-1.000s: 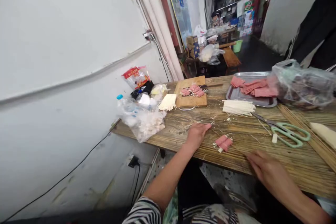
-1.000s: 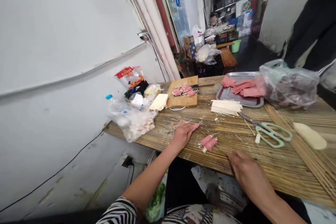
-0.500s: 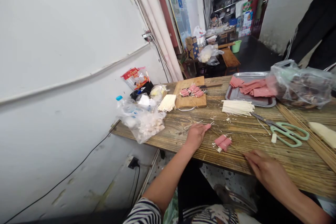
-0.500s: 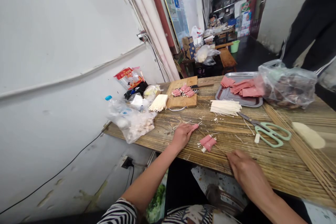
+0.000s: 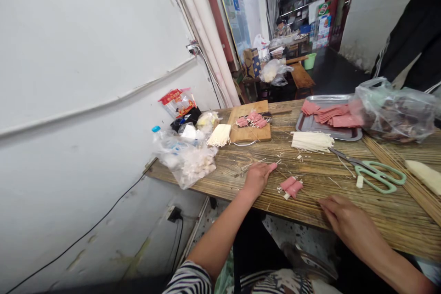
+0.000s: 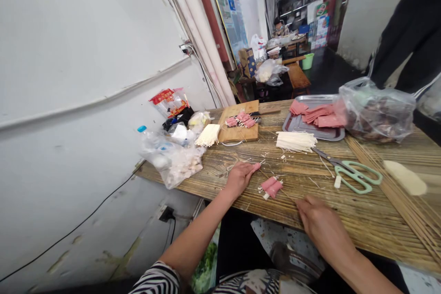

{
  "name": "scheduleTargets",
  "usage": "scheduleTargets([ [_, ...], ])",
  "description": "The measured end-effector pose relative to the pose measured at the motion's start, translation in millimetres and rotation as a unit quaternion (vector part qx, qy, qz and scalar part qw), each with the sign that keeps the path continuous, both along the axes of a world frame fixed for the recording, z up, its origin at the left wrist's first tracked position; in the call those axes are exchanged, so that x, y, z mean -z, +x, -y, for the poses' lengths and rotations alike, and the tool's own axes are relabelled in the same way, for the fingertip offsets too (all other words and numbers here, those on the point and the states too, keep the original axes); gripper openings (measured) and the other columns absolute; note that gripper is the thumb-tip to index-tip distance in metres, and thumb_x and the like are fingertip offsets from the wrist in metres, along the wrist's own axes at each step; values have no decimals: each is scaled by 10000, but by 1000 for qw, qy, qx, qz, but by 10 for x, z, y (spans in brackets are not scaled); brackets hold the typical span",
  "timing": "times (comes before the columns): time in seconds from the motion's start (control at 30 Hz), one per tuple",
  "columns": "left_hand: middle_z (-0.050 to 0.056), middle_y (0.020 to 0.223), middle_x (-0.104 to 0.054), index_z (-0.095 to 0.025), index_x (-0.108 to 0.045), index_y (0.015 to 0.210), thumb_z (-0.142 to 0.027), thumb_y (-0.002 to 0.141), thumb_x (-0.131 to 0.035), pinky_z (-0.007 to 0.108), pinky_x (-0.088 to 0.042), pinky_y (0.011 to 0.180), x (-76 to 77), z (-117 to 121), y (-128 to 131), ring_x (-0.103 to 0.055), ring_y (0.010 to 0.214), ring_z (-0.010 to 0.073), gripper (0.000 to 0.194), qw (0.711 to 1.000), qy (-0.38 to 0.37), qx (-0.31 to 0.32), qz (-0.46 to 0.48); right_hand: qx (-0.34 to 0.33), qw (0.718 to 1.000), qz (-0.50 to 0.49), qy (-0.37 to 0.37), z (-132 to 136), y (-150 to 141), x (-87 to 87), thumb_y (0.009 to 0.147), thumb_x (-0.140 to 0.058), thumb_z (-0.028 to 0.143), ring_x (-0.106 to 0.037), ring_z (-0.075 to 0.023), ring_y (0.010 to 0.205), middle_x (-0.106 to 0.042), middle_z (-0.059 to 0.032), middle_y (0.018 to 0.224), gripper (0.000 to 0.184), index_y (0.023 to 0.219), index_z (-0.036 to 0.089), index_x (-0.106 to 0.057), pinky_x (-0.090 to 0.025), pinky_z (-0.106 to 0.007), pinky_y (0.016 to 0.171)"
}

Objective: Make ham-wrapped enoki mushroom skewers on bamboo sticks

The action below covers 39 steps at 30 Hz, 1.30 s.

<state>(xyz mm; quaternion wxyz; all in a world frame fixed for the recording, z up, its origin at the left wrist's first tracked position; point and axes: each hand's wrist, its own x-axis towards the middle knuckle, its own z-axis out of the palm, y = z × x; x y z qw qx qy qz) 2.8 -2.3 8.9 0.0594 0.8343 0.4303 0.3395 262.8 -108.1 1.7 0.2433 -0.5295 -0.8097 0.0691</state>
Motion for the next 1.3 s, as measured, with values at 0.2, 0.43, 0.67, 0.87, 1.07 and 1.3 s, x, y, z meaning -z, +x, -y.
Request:
scheduleTargets([
  [0.2,38,880,-755,-221,-720,1072,-303,983,-456,298,-505,789,8,-5,-8,-660,781,150,290,1000,-1,3,2,4,1000,-4,9,-24,-53,-33,958,-352,263,-582,-156,640,-587,-37,714,338,794,206,-641,-418,-280,605],
  [0.43,44,860,-754,-204,-723,1060,-286,980,-462,301,-512,777,22,-13,-9,-662,753,152,286,1000,4,2,-3,6,1000,-20,-1,-78,-92,-27,947,-352,256,-590,-164,648,-601,-47,726,349,793,199,-659,-438,-290,619],
  [0.67,43,891,-761,-223,-716,1077,-274,975,-475,303,-521,801,25,-11,-6,-685,805,155,267,1000,-6,-2,7,13,999,-34,-1,-126,-146,-12,940,-361,251,-585,-160,657,-607,-46,734,348,764,208,-658,-438,-283,626],
  [0.87,39,984,-759,-225,-715,1072,-247,969,-485,312,-507,824,39,-6,-2,-692,846,159,252,1000,-17,2,22,8,1000,-20,7,-218,-199,25,956,-352,256,-563,-151,634,-576,-39,719,360,777,196,-659,-403,-280,601],
  [1.07,40,985,-759,-225,-711,1083,-266,970,-487,316,-500,817,50,0,-10,-690,863,166,255,999,-30,-1,23,-2,1000,-1,19,-303,-271,53,950,-356,212,-536,-146,616,-560,-33,704,341,814,184,-668,-377,-277,592],
  [1.3,59,958,-760,-206,-715,1079,-287,981,-451,323,-506,794,72,-12,-16,-691,832,171,294,999,-28,3,33,0,1000,10,24,-364,-317,55,937,-363,190,-527,-144,617,-552,-35,707,326,775,186,-646,-358,-267,586],
])
